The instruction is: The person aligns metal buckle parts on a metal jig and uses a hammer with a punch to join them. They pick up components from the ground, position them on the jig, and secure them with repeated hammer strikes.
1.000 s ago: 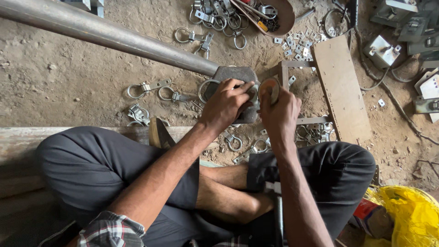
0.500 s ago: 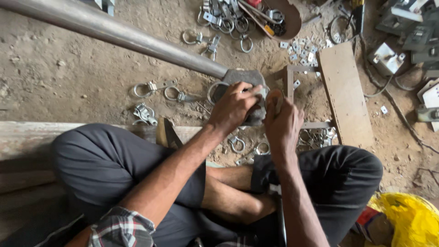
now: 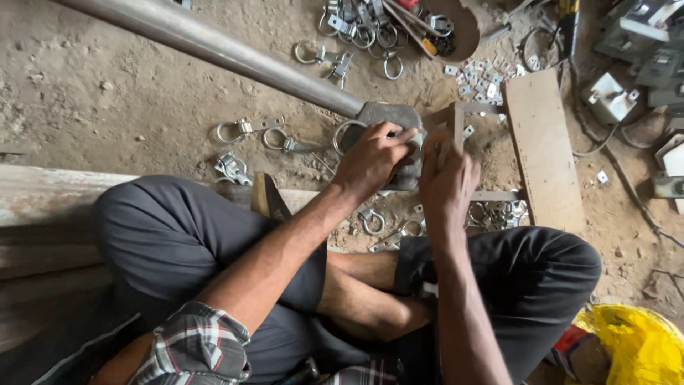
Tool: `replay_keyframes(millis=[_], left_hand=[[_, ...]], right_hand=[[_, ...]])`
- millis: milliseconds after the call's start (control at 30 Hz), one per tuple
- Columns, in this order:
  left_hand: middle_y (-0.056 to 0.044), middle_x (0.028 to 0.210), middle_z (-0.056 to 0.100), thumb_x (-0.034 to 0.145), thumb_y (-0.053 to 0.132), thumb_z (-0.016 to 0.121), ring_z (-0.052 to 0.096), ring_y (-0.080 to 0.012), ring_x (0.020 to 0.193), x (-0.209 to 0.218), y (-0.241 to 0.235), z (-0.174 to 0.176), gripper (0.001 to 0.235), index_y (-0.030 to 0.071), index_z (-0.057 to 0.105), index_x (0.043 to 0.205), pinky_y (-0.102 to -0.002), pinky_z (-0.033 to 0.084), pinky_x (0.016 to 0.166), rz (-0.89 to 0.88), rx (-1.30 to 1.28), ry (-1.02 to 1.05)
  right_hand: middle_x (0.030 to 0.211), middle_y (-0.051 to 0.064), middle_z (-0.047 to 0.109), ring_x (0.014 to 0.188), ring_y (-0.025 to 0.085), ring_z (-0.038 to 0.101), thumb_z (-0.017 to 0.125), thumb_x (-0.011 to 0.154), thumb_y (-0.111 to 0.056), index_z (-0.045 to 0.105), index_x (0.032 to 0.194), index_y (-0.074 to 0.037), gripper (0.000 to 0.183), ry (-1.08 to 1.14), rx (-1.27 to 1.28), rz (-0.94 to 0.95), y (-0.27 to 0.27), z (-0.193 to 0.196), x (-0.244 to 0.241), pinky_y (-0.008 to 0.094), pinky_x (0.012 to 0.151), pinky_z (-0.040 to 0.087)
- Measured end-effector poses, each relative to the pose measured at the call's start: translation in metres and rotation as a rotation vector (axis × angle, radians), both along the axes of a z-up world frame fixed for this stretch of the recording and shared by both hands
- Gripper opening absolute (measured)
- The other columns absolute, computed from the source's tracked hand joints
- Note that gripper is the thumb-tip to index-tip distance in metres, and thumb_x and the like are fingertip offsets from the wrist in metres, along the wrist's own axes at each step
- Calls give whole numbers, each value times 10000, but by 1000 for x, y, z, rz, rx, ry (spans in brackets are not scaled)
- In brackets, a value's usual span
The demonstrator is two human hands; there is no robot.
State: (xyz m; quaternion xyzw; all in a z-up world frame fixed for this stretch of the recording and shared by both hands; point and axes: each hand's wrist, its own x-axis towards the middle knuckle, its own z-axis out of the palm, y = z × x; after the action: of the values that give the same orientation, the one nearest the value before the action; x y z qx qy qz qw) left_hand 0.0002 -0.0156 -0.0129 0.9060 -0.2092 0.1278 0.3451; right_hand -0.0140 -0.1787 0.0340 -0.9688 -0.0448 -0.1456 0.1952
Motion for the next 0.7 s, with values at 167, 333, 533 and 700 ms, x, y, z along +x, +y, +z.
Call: replay_keyframes(millis=[167, 333, 533, 700], left_hand=[[-75, 1275, 715, 948, 61, 670, 620, -301, 1172, 3, -3, -3, 198, 21, 765, 1117, -413, 520, 1049, -45, -87, -7], [-60, 1298, 722, 945, 74, 681, 633, -270, 1181, 6, 0, -3, 122, 62, 771, 1027, -402, 530, 1057, -16, 7, -62], [-58, 1254, 735, 928, 99, 702, 627, -270, 1159, 0, -1, -5, 197, 39, 765, 1105, -404, 523, 1045, -24, -74, -32], [-66, 1253, 730, 899, 82, 692, 622, -266, 1207, 1, -1, -7, 197, 55, 777, 1075, -411, 513, 1083, -13, 51, -1]], right_hand=[[785, 135, 636, 751, 289, 501, 624, 1084, -295, 711, 964, -27, 307, 29, -16, -73, -3, -9, 13, 477, 794, 408], [697, 133, 613, 604, 267, 472, 606, 1062, -284, 711, 958, -32, 292, 114, 10, -61, 1, -4, 1, 483, 785, 395], [740, 123, 614, 675, 262, 481, 614, 1093, -272, 693, 976, -23, 286, -16, -25, -13, -1, -12, 9, 478, 815, 400], [734, 126, 603, 732, 285, 492, 611, 1100, -249, 681, 881, -27, 320, 141, 1, -69, 3, -5, 20, 486, 838, 406]])
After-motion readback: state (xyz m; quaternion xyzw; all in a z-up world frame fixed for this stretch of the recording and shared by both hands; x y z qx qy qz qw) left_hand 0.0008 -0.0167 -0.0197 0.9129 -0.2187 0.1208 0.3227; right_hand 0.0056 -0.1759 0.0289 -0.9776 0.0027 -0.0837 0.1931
